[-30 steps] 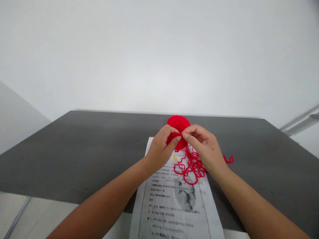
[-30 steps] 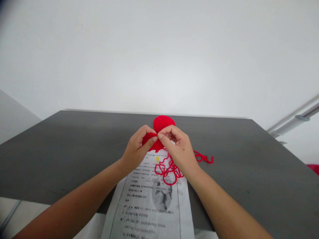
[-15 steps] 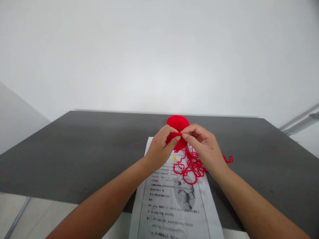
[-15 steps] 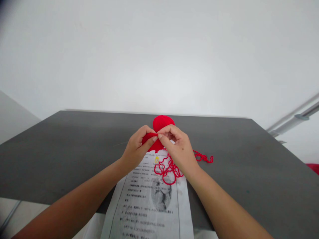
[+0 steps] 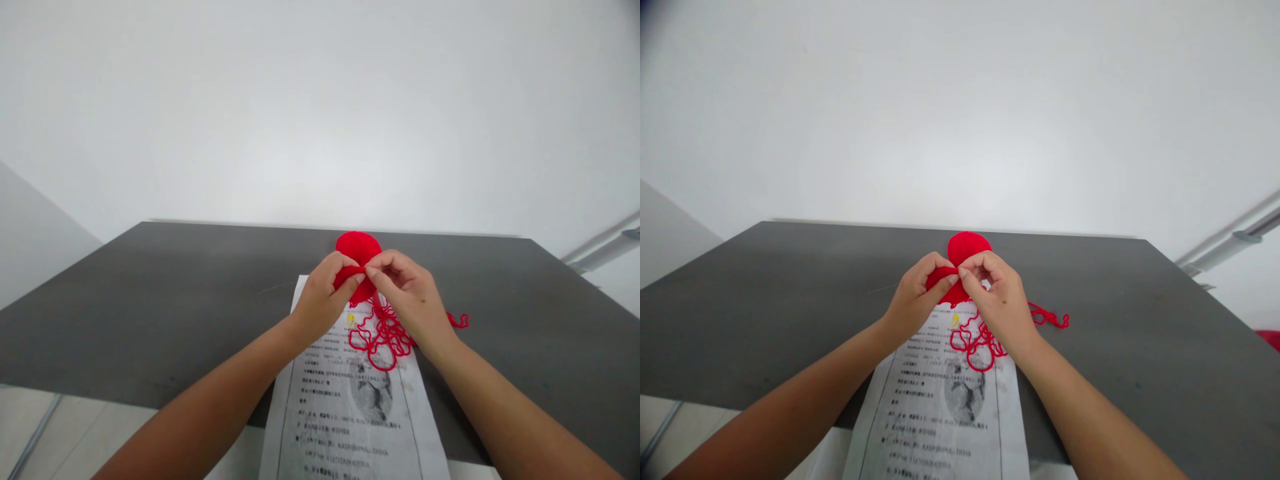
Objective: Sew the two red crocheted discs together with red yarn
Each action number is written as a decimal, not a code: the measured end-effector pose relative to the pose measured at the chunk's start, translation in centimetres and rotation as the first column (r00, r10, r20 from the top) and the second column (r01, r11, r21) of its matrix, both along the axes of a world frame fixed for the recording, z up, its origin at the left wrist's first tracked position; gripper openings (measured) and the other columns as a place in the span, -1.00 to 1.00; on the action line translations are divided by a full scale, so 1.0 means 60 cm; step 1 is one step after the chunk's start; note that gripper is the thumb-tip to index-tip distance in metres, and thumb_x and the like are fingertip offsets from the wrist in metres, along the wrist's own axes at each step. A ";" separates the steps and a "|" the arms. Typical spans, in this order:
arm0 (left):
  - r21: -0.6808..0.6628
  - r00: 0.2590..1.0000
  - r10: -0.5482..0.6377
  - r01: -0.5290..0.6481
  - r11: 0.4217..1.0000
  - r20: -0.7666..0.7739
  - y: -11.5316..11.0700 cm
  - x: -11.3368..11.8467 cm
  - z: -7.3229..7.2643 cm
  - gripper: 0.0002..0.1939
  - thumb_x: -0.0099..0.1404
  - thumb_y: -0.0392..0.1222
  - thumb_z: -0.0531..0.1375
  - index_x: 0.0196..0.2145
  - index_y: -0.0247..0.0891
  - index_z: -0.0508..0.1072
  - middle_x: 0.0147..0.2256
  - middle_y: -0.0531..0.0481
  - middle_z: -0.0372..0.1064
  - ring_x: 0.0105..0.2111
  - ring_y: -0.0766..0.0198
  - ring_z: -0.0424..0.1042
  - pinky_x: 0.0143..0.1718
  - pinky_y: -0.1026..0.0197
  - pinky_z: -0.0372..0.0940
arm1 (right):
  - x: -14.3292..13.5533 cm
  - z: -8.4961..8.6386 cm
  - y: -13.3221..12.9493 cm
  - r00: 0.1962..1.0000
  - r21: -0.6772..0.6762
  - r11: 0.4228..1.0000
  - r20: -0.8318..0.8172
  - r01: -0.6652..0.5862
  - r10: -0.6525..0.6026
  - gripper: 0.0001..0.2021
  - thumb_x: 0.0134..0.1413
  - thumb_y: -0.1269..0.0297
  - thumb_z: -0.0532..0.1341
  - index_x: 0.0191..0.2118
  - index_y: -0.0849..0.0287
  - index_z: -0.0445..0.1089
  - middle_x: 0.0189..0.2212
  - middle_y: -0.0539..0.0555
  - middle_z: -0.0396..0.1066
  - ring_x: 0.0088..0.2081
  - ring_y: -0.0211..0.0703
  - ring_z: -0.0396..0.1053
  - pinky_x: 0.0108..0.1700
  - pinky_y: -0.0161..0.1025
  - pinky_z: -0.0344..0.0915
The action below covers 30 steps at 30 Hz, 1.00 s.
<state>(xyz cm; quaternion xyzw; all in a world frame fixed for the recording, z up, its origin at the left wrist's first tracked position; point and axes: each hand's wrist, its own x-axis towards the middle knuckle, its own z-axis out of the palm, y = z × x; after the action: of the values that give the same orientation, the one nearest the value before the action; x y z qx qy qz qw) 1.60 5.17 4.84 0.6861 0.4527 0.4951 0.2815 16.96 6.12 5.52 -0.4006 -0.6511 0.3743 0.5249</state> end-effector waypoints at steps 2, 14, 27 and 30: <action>-0.043 0.999 0.017 -0.016 0.999 0.037 0.001 0.000 0.001 -0.91 0.26 -0.23 0.18 -0.41 -0.22 0.36 -0.40 0.06 0.37 -0.34 0.27 0.34 -0.25 0.21 0.26 | -0.001 -0.001 -0.001 1.000 0.003 1.000 -0.008 0.019 -0.019 -0.89 0.06 0.28 0.25 -0.44 0.16 0.40 -0.47 0.00 0.40 -0.42 -0.22 0.31 -0.32 -0.26 0.22; -0.090 0.980 -0.032 0.050 0.995 0.194 0.000 -0.004 -0.003 -0.87 0.28 -0.15 0.16 -0.38 -0.23 0.35 -0.39 0.04 0.32 -0.37 0.29 0.30 -0.38 0.25 0.22 | -0.005 0.003 -0.003 0.993 -0.079 0.997 -0.120 -0.018 0.009 -0.86 0.06 0.21 0.28 -0.41 0.16 0.41 -0.46 0.00 0.42 -0.41 -0.23 0.34 -0.30 -0.27 0.30; -0.039 0.994 0.003 0.002 0.999 0.111 0.000 -0.005 0.000 -0.89 0.30 -0.17 0.15 -0.38 -0.22 0.35 -0.39 0.05 0.34 -0.35 0.27 0.33 -0.32 0.23 0.23 | -0.003 0.004 -0.002 0.988 -0.096 0.994 -0.150 -0.045 0.030 -0.91 0.04 0.25 0.30 -0.41 0.14 0.49 -0.42 0.01 0.51 -0.36 -0.20 0.40 -0.25 -0.26 0.34; -0.032 0.994 -0.004 0.007 0.999 0.113 0.000 -0.005 0.000 -0.88 0.30 -0.18 0.15 -0.39 -0.22 0.35 -0.40 0.05 0.33 -0.35 0.28 0.32 -0.32 0.22 0.23 | -0.003 0.004 -0.002 0.987 -0.093 0.994 -0.155 -0.049 0.034 -0.91 0.03 0.26 0.31 -0.41 0.14 0.49 -0.43 0.00 0.50 -0.37 -0.21 0.39 -0.25 -0.27 0.33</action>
<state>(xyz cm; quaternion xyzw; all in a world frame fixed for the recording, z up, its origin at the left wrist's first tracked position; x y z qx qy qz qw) 1.30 5.14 4.84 0.6537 0.4423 0.5247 0.3190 16.78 5.97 5.77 -0.3821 -0.5982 0.4458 0.5454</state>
